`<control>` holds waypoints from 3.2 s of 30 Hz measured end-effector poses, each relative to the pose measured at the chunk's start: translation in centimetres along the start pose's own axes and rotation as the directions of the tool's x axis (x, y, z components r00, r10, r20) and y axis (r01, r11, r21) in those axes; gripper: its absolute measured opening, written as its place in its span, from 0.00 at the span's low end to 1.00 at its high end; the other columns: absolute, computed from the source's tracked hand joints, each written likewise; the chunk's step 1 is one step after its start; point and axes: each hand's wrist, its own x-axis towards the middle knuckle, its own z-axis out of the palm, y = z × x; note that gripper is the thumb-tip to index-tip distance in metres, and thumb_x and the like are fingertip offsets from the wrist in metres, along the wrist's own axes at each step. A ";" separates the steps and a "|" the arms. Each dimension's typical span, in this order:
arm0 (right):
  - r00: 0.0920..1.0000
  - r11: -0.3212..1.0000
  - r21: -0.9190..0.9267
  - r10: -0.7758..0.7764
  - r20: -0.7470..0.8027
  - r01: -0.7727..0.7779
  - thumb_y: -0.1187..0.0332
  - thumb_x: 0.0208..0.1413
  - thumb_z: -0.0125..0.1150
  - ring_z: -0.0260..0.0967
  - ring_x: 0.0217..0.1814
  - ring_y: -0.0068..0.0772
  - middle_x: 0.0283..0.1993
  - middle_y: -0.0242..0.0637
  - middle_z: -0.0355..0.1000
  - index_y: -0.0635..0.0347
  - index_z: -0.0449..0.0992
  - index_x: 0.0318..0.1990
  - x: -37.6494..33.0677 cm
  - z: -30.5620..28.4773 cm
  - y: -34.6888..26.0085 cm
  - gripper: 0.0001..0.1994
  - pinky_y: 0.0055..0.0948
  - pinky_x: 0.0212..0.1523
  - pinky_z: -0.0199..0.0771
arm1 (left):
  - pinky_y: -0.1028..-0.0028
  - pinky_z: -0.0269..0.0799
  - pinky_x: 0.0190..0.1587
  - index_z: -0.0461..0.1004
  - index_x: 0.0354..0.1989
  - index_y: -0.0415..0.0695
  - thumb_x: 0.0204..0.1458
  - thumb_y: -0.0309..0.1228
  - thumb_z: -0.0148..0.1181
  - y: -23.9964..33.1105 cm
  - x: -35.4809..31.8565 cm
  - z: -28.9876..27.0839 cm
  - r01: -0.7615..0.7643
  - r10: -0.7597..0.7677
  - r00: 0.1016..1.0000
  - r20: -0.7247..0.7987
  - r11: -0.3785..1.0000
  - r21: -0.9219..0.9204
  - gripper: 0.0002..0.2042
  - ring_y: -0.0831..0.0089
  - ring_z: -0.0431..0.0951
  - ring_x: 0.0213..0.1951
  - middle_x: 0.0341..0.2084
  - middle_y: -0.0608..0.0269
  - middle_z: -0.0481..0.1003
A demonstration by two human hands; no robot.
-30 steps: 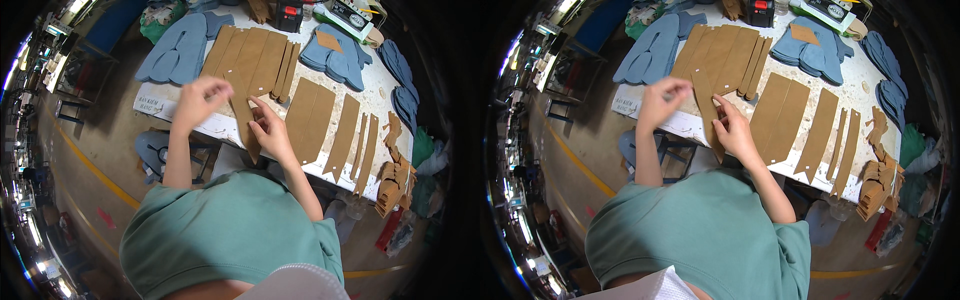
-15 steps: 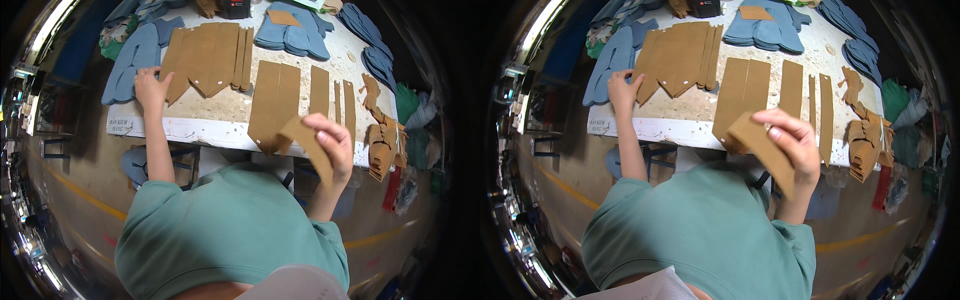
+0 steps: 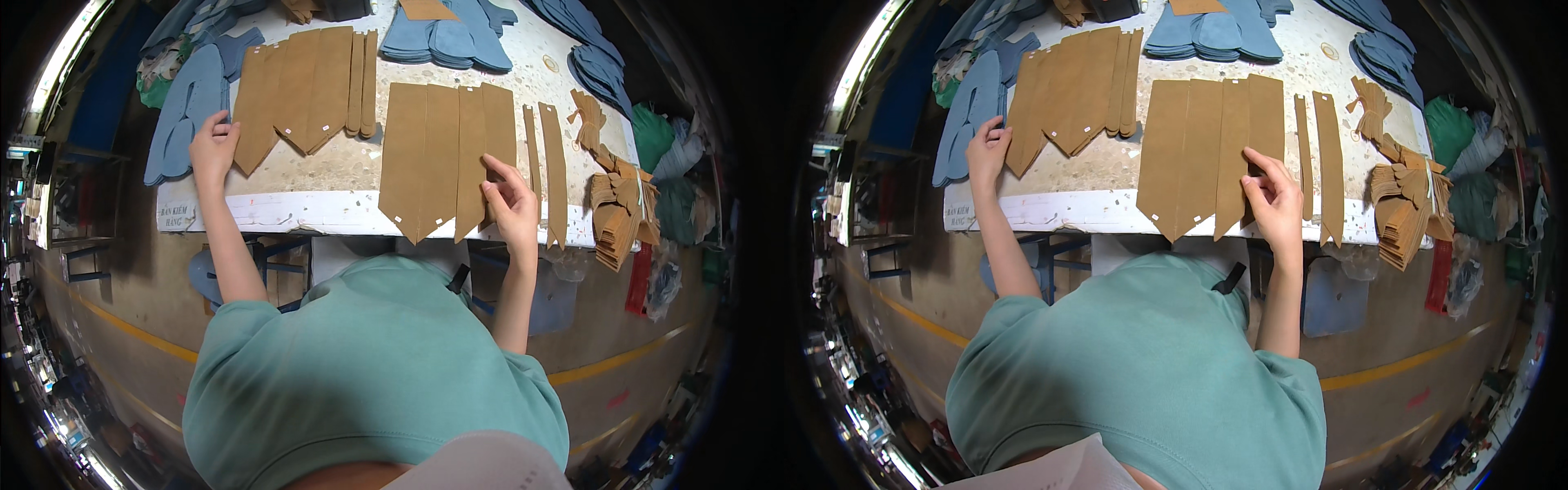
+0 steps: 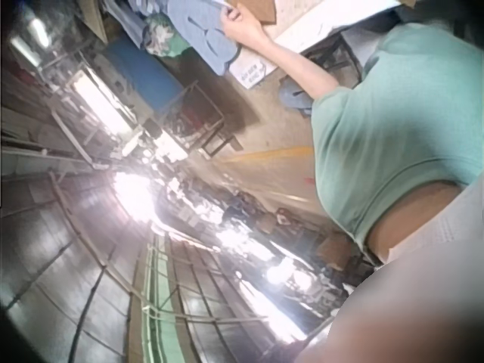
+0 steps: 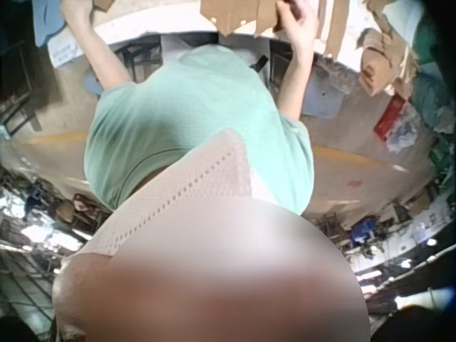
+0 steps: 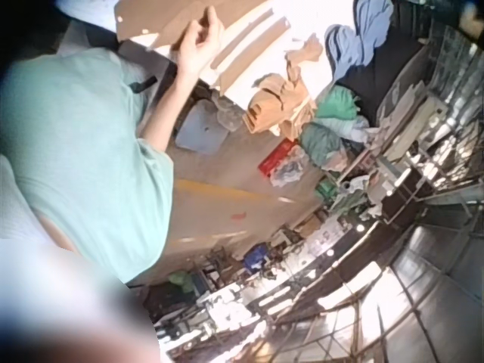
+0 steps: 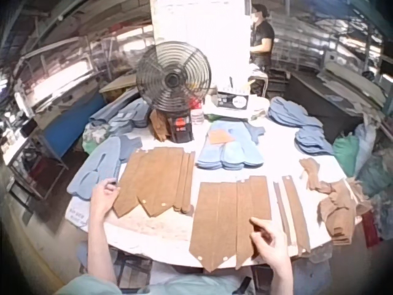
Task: The person sorts and stacks brown cardboard pieces on a worktable. They pick up individual pieces, align them, and place them into neat piles, occasionally adjusting the stacks.
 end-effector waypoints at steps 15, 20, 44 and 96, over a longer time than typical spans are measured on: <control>0.997 0.988 -0.131 -0.083 -0.002 0.082 0.76 0.55 0.61 0.68 0.34 0.15 0.46 0.31 0.72 0.57 0.76 0.54 -0.1 0.5 -0.4 0.18 0.16 0.35 0.70 | 0.74 0.73 0.36 0.75 0.38 0.40 0.51 0.32 0.67 3.6 -1.3 0.4 -0.112 0.099 0.990 -0.101 0.984 -0.142 0.11 0.73 0.79 0.34 0.32 0.61 0.79; 1.000 1.000 -0.023 0.000 -0.026 0.000 0.77 0.55 0.59 0.66 0.32 0.14 0.45 0.30 0.72 0.58 0.76 0.54 0.3 0.5 0.1 0.18 0.16 0.34 0.68 | 0.81 0.72 0.43 0.74 0.45 0.37 0.57 0.24 0.58 7.5 -3.6 -2.6 -0.141 0.213 0.977 -0.023 0.556 -0.819 0.09 0.79 0.77 0.38 0.35 0.62 0.78; 0.977 0.939 0.300 0.123 0.172 -0.171 0.79 0.56 0.59 0.62 0.31 0.11 0.46 0.29 0.69 0.67 0.72 0.58 -0.1 3.4 -1.6 0.20 0.13 0.33 0.65 | 0.80 0.75 0.44 0.69 0.57 0.37 0.53 0.18 0.56 10.3 -13.5 7.7 0.252 0.344 0.644 0.684 0.748 -0.614 0.21 0.77 0.78 0.41 0.51 0.59 0.66; 0.744 0.930 -0.216 -0.084 0.663 0.298 0.76 0.47 0.62 0.76 0.35 0.38 0.32 0.42 0.75 0.62 0.80 0.39 -1.4 0.5 -7.8 0.10 0.31 0.37 0.76 | 0.69 0.73 0.33 0.79 0.30 0.46 0.48 0.35 0.66 14.3 -14.9 5.0 -0.576 0.784 0.323 0.530 0.608 -0.547 0.07 0.65 0.78 0.30 0.25 0.64 0.77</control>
